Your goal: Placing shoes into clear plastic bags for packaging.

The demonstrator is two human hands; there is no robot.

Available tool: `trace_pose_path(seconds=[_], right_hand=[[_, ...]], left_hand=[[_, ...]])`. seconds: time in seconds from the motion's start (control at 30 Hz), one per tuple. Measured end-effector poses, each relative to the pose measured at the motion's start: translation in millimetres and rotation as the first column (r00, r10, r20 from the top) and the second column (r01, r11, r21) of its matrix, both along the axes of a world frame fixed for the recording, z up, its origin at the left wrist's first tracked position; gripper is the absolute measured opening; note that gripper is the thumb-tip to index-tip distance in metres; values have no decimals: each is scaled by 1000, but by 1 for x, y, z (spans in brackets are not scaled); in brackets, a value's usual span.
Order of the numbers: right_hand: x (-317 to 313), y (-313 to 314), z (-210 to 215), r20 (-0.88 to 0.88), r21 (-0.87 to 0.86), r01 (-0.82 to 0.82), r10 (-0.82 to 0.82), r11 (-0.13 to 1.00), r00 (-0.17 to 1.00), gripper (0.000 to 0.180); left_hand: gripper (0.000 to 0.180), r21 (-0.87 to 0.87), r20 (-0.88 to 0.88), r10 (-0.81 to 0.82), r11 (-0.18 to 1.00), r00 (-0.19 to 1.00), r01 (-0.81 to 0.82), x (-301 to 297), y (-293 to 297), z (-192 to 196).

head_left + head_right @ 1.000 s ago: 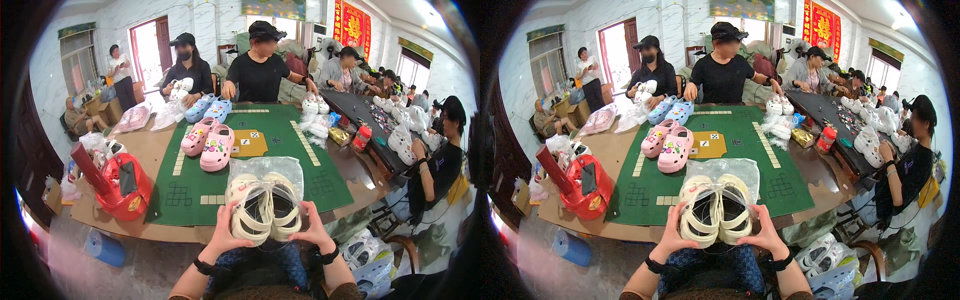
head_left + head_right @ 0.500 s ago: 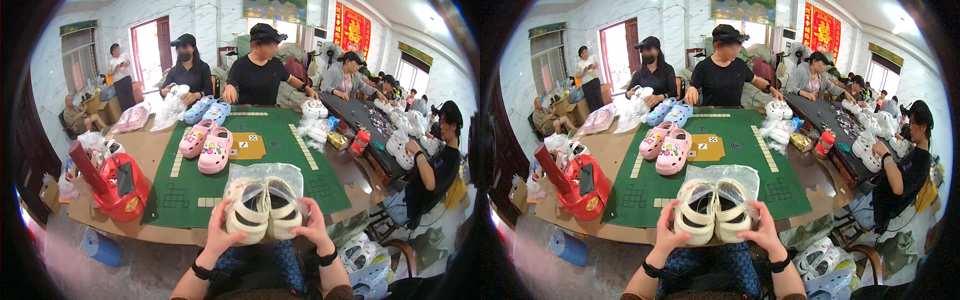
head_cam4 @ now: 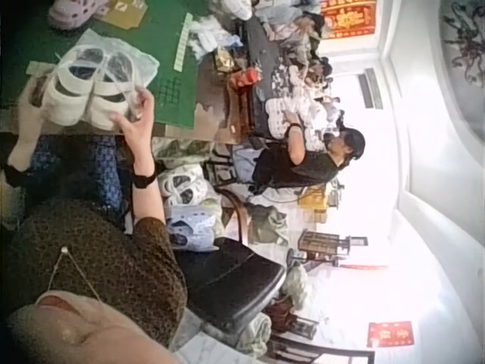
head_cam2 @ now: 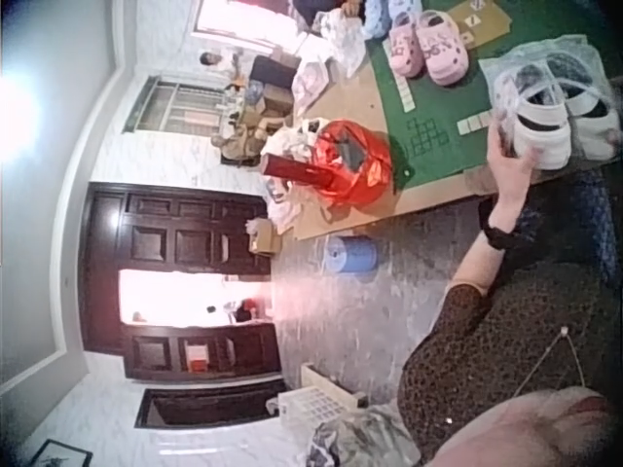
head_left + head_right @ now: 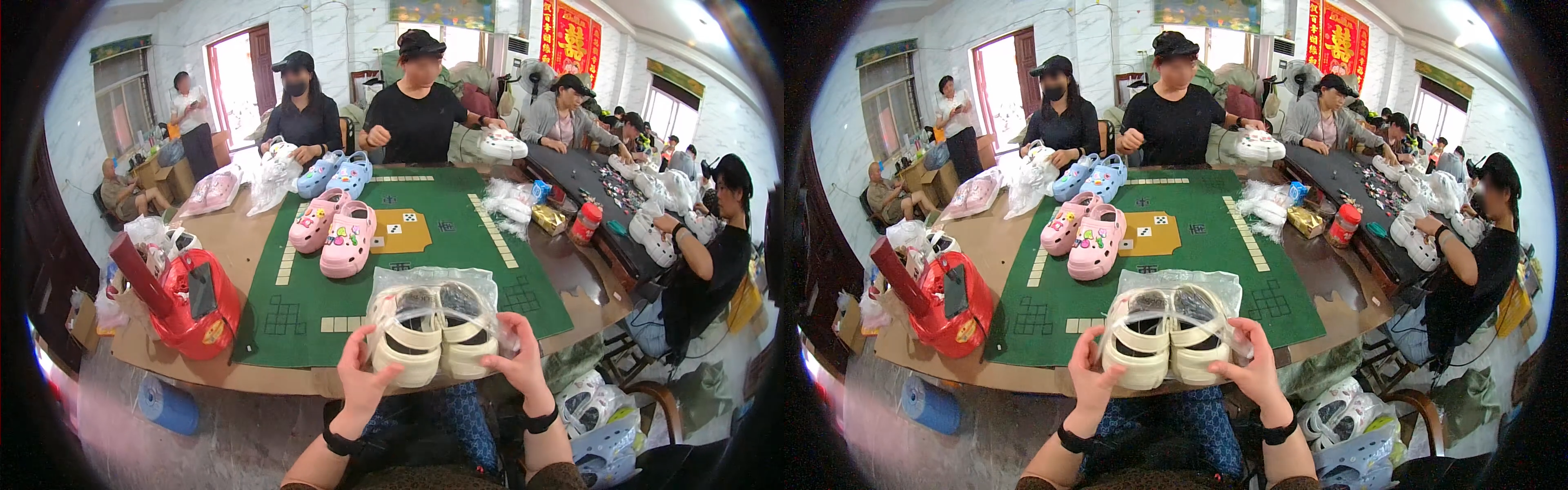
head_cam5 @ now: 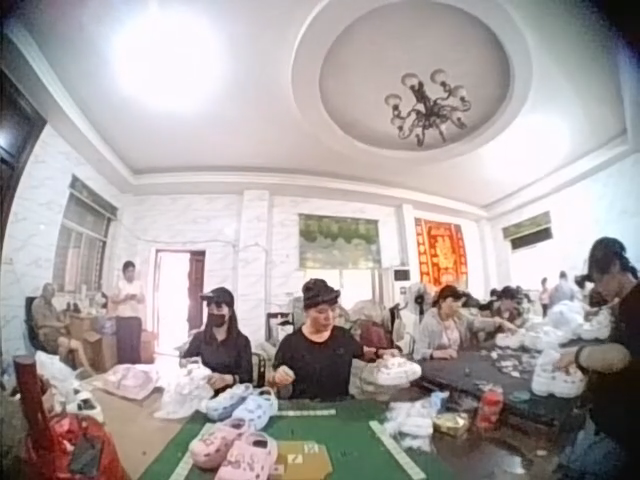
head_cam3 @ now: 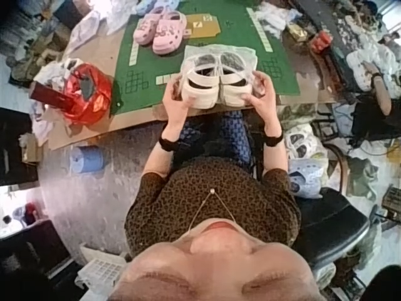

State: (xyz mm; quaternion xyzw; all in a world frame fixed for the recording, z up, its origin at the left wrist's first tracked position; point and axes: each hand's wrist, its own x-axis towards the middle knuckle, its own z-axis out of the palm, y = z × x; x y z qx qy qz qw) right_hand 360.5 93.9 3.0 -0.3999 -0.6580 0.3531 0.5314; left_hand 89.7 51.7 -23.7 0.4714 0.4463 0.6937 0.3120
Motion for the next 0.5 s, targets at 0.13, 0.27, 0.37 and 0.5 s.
trace_pose_path(seconds=[0.13, 0.27, 0.37, 0.5], right_hand=[[10, -6, -19, -69, -148, -63, 53, 987, 996, 80], [26, 1, -74, 356, -31, 141, -121, 990, 927, 63], [8, 5, -83, 278, -110, 270, -231, 957, 932, 48], [-6, -9, -48, 528, 275, 293, -399, 916, 750, 54]], left_hand=[[79, 50, -230, 16, 999, 973, -4, 0, -9, -36], [68, -92, -321, -25, 996, 947, -5, 12, -7, -65], [66, -136, -324, 30, 988, 946, -78, 20, 3, -78], [68, -68, -580, 115, 980, 807, -189, 20, -5, -38]])
